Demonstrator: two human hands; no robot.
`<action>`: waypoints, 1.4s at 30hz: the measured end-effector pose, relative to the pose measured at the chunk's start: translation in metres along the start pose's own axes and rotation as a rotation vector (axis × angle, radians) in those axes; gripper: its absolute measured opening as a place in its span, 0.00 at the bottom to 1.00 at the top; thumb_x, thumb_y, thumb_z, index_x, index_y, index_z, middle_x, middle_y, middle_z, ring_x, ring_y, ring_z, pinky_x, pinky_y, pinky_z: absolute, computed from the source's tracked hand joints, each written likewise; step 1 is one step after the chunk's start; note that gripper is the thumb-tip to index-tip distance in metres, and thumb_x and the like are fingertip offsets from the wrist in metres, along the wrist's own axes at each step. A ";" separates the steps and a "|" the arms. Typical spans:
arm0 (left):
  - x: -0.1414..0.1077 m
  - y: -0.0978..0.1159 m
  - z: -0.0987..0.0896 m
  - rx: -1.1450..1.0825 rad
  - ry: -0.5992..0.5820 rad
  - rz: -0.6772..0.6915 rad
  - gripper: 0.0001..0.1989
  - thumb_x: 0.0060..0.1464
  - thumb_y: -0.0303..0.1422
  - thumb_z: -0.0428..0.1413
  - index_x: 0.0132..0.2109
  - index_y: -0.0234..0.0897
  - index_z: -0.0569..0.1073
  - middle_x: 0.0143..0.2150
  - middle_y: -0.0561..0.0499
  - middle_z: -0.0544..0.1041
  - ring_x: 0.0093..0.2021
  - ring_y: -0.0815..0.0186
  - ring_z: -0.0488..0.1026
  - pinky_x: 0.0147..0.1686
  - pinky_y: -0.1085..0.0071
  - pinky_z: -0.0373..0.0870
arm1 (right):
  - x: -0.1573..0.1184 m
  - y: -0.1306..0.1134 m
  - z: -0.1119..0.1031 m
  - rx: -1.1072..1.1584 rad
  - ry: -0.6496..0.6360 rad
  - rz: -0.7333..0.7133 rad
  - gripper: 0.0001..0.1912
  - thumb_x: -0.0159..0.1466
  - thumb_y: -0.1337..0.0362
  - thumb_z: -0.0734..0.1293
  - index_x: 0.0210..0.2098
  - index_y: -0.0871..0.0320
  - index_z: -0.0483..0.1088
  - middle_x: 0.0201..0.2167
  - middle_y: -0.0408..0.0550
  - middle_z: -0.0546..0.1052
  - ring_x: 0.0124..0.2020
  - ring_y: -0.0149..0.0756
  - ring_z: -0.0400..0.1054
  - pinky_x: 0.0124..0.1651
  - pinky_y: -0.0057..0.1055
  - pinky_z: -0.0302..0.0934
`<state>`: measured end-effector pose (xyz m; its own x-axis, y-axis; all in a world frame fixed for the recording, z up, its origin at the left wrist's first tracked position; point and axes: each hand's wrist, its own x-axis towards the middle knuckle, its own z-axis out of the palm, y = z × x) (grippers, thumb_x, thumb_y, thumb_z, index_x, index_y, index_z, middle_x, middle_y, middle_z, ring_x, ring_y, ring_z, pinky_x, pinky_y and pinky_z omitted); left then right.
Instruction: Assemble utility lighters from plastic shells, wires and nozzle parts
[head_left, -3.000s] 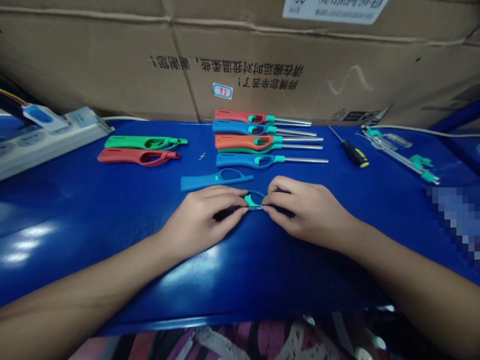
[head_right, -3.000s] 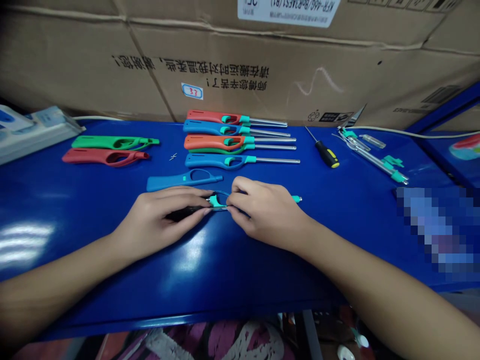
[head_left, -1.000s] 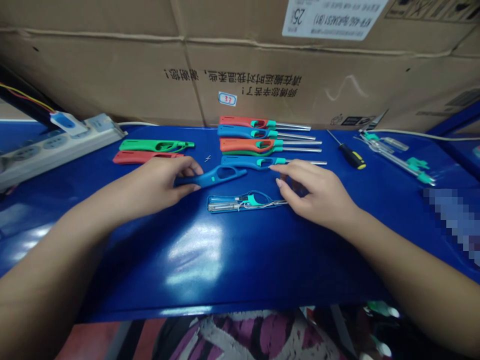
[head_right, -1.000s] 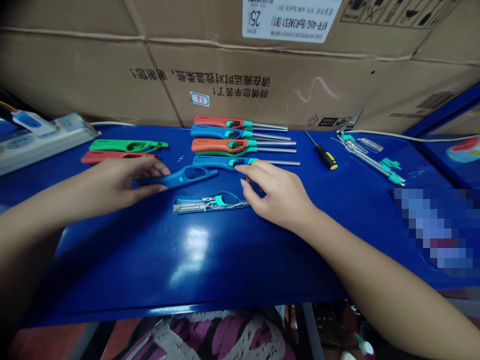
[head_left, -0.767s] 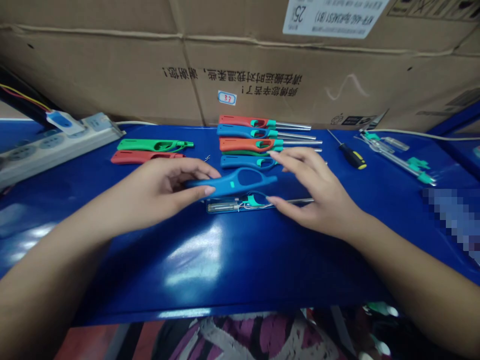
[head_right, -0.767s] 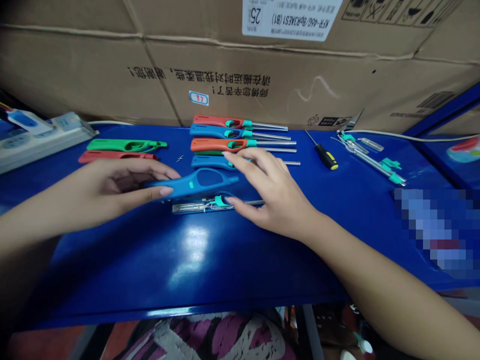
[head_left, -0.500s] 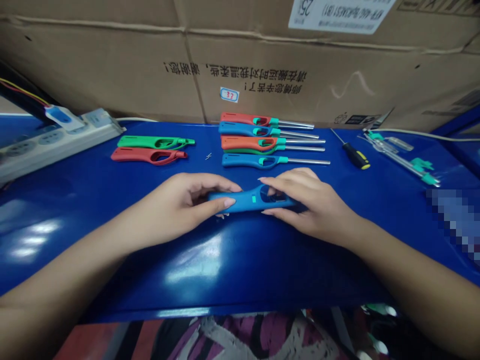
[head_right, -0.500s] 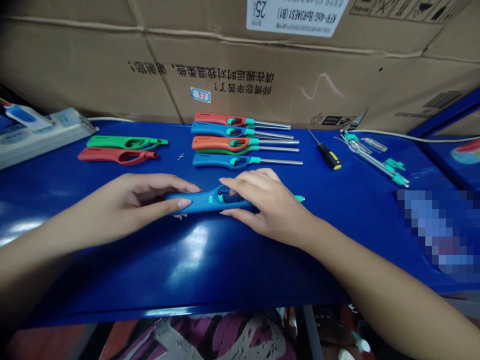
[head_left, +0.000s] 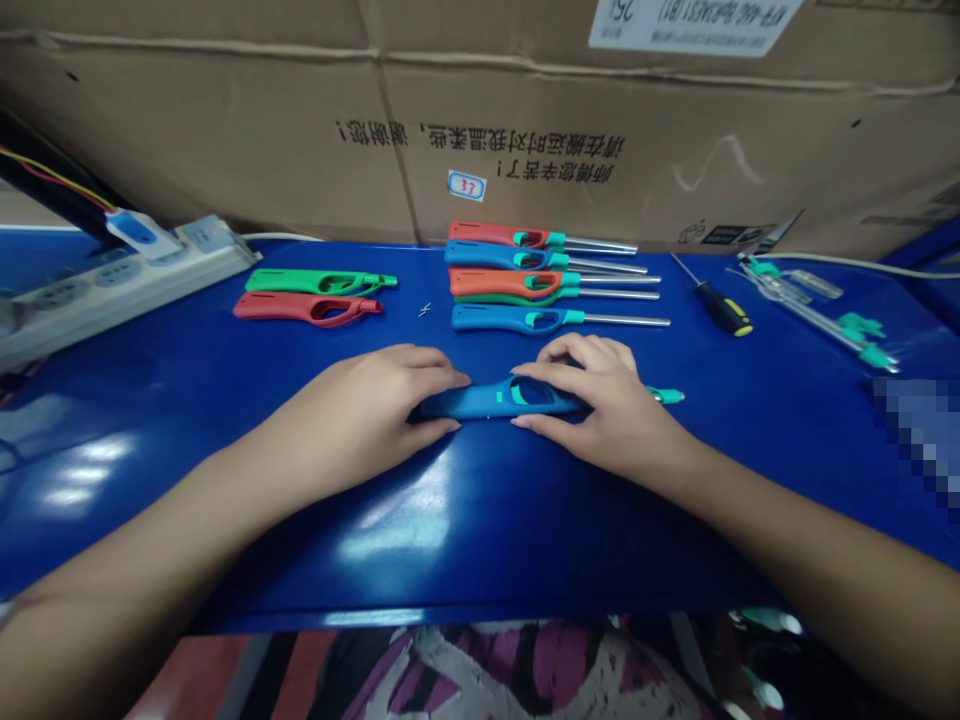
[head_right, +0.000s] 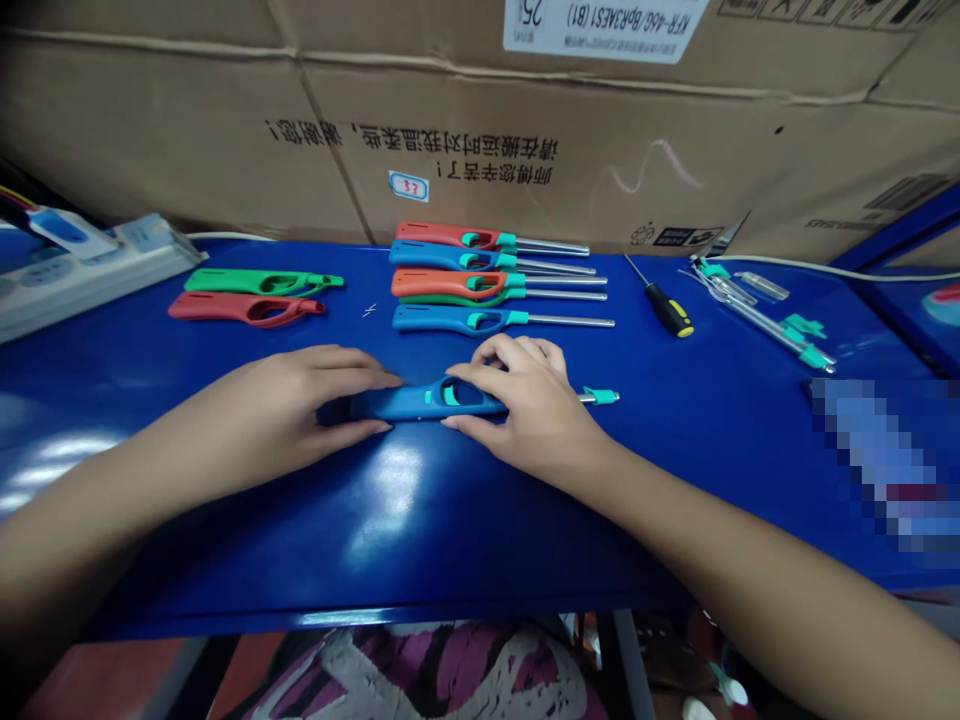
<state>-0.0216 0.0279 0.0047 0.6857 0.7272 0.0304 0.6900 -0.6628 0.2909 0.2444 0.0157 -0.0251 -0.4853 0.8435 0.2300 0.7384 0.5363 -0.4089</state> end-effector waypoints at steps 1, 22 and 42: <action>0.000 0.000 0.000 0.003 -0.008 -0.008 0.14 0.60 0.35 0.60 0.53 0.43 0.77 0.48 0.48 0.79 0.45 0.56 0.77 0.45 0.61 0.75 | 0.000 0.000 0.000 -0.003 -0.007 0.010 0.20 0.63 0.55 0.74 0.53 0.48 0.75 0.48 0.50 0.73 0.51 0.46 0.66 0.57 0.47 0.52; 0.001 0.008 -0.001 -0.036 -0.006 -0.086 0.16 0.59 0.36 0.63 0.54 0.46 0.78 0.46 0.52 0.78 0.45 0.59 0.77 0.44 0.64 0.74 | 0.003 0.009 0.000 0.093 -0.046 0.054 0.23 0.59 0.57 0.77 0.53 0.48 0.77 0.45 0.48 0.74 0.49 0.46 0.70 0.53 0.47 0.59; 0.006 0.007 0.020 0.449 0.155 0.176 0.19 0.65 0.35 0.54 0.58 0.30 0.75 0.44 0.44 0.79 0.43 0.54 0.76 0.38 0.61 0.76 | 0.005 0.018 -0.011 -0.428 -0.127 -0.332 0.26 0.73 0.55 0.60 0.63 0.67 0.67 0.47 0.61 0.74 0.41 0.46 0.72 0.40 0.42 0.71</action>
<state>-0.0082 0.0240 -0.0124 0.7819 0.5927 0.1932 0.6217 -0.7645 -0.1705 0.2605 0.0302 -0.0215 -0.7574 0.6314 0.1665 0.6477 0.7588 0.0692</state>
